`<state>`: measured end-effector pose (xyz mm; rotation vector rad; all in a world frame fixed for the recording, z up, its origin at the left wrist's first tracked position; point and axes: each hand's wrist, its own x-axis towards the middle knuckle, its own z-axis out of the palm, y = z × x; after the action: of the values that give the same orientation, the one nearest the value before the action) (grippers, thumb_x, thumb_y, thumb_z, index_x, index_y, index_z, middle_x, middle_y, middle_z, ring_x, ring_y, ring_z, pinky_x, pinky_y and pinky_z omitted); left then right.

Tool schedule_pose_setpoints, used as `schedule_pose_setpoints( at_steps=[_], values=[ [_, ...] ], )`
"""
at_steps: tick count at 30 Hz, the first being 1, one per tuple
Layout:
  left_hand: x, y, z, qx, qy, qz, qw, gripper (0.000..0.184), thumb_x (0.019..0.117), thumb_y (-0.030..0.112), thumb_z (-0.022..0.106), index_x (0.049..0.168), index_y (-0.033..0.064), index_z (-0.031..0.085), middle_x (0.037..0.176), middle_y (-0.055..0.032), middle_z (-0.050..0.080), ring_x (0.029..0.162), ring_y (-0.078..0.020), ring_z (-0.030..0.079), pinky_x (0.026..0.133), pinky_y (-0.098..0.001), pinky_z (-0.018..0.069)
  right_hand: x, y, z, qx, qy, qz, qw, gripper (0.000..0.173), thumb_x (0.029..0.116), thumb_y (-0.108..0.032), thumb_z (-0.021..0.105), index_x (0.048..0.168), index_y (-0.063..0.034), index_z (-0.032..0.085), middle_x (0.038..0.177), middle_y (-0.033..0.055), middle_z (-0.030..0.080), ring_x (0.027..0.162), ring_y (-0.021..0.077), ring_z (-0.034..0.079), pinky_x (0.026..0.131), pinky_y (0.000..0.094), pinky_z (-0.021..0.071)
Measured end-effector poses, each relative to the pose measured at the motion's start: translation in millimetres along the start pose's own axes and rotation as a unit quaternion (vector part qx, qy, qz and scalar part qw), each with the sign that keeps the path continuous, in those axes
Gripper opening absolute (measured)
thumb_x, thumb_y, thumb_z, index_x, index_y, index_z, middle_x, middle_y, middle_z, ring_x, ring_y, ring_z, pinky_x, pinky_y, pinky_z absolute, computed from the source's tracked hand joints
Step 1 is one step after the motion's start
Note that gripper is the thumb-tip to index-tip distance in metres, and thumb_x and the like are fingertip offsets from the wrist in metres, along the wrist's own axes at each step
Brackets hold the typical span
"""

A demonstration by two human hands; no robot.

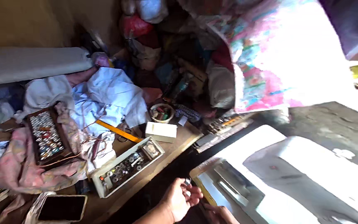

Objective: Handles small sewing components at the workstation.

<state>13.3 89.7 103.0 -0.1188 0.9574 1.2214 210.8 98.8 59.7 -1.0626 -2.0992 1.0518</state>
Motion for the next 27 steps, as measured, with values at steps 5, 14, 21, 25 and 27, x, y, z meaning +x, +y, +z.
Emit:
schedule_pose_setpoints(
  at_steps=[5,14,21,25,27],
  values=[
    [-5.0,-2.8,33.4,-0.034,-0.136,0.044,0.989,0.046,0.111,0.028,0.015,0.098,0.0079,0.055,0.108,-0.0139,0.074,0.108,-0.0259,0.071,0.091,-0.0387,0.0565,2.3,-17.0,-14.7,0.039,0.142,-0.08,0.986,0.022,0.1011,-0.01,0.054,0.113,0.002,0.068,0.092,0.0114,0.067,0.071,0.0051,0.062,0.067,0.0172,0.0549],
    [-17.6,-34.0,52.2,-0.003,-0.156,-0.018,0.988,0.045,0.111,0.027,0.017,0.1,0.0061,0.055,0.111,-0.0164,0.072,0.107,-0.0253,0.071,0.087,-0.0341,0.0581,-6.5,-22.3,-10.6,-0.055,0.246,-0.079,0.965,0.034,0.1019,-0.027,0.058,0.125,-0.0026,0.064,0.093,0.0114,0.065,0.075,0.0103,0.062,0.07,0.0207,0.0546],
    [-24.2,-49.7,52.3,0.026,-0.18,-0.012,0.983,0.047,0.1106,0.027,0.015,0.099,0.0084,0.056,0.116,-0.0142,0.072,0.111,-0.0224,0.069,0.093,-0.0347,0.0551,-14.6,-21.7,-8.5,-0.088,0.264,-0.037,0.96,0.027,0.0966,-0.025,0.064,0.112,-0.0027,0.068,0.088,0.0105,0.063,0.065,0.0116,0.059,0.059,0.0219,0.0522],
    [-20.6,-43.4,42.8,0.131,-0.165,0.024,0.977,0.038,0.108,0.026,0.02,0.12,0.007,0.052,0.14,-0.0102,0.062,0.127,-0.0191,0.06,0.098,-0.0356,0.0512,-25.5,-13.8,-8.0,0.028,0.236,-0.034,0.971,0.028,0.0987,-0.022,0.062,0.112,0.0022,0.068,0.089,0.0103,0.065,0.071,0.0063,0.06,0.066,0.0168,0.0529],
    [-15.6,-40.8,31.1,0.185,-0.183,0.075,0.963,0.039,0.1043,0.023,0.031,0.133,0.0024,0.047,0.148,-0.0116,0.054,0.135,-0.0205,0.053,0.107,-0.0393,0.0459,-29.6,-15.8,-9.1,0.12,0.226,0.003,0.967,0.026,0.0997,-0.019,0.062,0.111,0.0036,0.067,0.09,0.0076,0.066,0.067,0.0021,0.061,0.061,0.0157,0.0539]
  ],
)
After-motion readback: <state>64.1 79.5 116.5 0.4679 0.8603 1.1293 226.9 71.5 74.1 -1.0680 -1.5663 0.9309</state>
